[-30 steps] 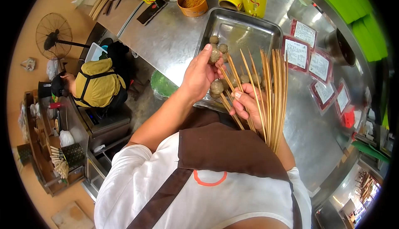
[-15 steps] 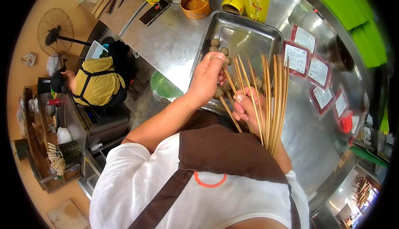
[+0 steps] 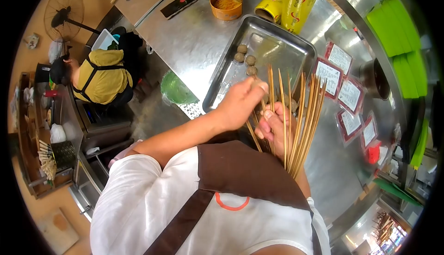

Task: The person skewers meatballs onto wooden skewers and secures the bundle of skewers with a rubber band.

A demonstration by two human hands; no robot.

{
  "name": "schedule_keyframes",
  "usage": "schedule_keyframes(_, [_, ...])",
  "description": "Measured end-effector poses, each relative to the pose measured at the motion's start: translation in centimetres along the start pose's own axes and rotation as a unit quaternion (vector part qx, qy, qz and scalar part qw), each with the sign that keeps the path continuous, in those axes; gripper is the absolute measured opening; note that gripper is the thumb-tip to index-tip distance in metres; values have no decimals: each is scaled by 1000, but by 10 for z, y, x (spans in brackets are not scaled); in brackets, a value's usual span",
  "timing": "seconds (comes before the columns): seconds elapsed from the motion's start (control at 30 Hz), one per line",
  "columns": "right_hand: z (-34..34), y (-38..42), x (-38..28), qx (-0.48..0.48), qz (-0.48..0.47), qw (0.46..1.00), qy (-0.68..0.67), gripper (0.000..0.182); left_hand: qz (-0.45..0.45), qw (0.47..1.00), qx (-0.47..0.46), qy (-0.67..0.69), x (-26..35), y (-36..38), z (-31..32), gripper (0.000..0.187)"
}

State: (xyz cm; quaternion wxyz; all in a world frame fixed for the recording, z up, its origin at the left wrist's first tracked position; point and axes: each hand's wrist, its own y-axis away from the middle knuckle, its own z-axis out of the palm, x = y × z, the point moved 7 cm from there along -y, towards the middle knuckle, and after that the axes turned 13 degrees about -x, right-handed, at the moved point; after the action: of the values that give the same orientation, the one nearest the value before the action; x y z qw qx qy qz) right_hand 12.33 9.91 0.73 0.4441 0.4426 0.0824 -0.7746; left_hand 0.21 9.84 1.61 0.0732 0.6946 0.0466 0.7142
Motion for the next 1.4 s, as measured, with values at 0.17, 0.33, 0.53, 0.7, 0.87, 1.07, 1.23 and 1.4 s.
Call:
schedule_keyframes(0.17, [-3, -1, -1, -2, -6, 1000, -9, 8, -6, 998, -19, -54, 6, 2, 8, 38])
schedule_keyframes(0.33, [-5, -2, 2, -15, -1, 1000, -14, 8, 3, 996, -24, -87, 8, 1, 5, 37])
schedule_keyframes(0.53, [-3, -4, 3, -13, 4, 1000, -23, 8, 16, 992, -25, -123, 12, 2, 3, 36])
schedule_keyframes(0.7, [-7, -3, 8, -40, 12, 999, -14, 9, 22, 985, -26, -171, 14, 4, 3, 36])
schedule_keyframes(0.87, [-15, -6, 5, -22, -32, 994, 101, 15, 24, 969, 18, -245, 14, 4, -2, 34])
schedule_keyframes(1.07, [-16, 3, -5, 1, -43, 989, 141, 22, -22, 925, 34, -377, -1, 0, -18, 36])
schedule_keyframes(1.23, [-2, 2, -4, -66, -5, 998, 10, 26, 82, 868, 165, -461, 16, 8, -21, 42])
schedule_keyframes(1.4, [-7, -3, 3, -58, -25, 996, 56, 29, 54, 997, 50, 18, 18, -3, -19, 41])
